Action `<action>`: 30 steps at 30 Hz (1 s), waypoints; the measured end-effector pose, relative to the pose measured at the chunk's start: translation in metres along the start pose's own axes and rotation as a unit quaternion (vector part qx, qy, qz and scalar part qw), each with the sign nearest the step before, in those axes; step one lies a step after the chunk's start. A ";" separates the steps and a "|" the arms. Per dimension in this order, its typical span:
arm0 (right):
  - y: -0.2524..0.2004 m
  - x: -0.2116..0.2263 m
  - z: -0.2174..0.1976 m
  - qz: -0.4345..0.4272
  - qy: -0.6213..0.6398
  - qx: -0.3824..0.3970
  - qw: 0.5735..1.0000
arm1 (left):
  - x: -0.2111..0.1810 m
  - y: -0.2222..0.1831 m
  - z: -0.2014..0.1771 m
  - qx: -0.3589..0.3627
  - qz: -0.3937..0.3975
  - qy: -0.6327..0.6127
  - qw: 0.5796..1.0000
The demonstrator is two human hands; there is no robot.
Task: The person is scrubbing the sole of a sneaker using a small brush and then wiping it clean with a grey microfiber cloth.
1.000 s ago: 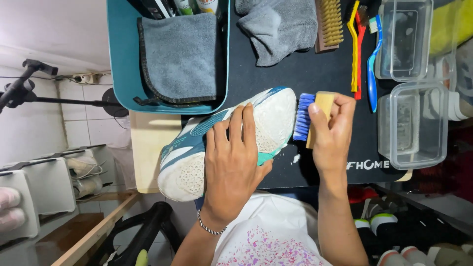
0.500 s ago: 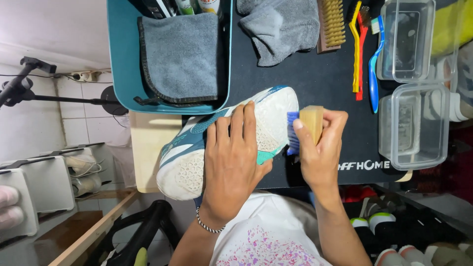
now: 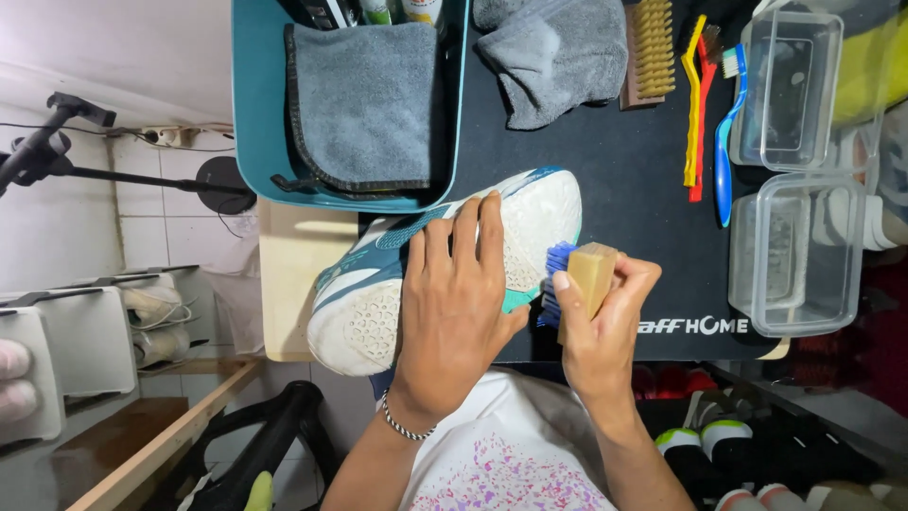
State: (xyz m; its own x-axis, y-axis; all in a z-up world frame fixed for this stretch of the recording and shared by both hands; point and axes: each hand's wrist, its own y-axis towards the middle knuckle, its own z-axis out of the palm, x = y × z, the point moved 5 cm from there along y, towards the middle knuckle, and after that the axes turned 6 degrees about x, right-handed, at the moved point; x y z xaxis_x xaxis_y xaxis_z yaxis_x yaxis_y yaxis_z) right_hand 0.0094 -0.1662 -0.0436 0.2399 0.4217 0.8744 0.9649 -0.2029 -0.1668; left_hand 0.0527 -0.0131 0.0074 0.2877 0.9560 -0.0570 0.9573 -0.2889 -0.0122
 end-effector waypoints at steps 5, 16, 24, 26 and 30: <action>0.037 0.035 -0.005 -0.070 -0.049 0.000 0.996 | 0.000 -0.003 0.000 -0.009 0.007 0.024 1.000; 0.035 0.042 -0.006 -0.101 -0.031 0.030 0.994 | -0.001 0.000 -0.003 -0.012 0.009 0.045 0.999; 0.035 0.034 -0.005 -0.110 -0.016 0.002 0.994 | -0.001 -0.001 0.000 -0.005 0.005 0.058 0.998; 0.049 0.044 -0.003 -0.126 -0.021 0.006 0.992 | -0.002 -0.003 -0.001 -0.008 0.001 0.059 0.998; 0.069 0.068 0.000 -0.137 -0.045 0.033 0.989 | -0.003 -0.004 0.003 -0.011 -0.002 0.040 0.999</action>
State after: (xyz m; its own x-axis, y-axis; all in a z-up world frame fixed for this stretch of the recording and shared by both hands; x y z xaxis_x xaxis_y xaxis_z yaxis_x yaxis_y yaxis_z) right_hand 0.0928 -0.1512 0.0042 -0.0250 0.5303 0.8474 0.9992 -0.0138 0.0381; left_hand 0.0479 -0.0151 0.0051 0.2845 0.9584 0.0235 0.9585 -0.2848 0.0093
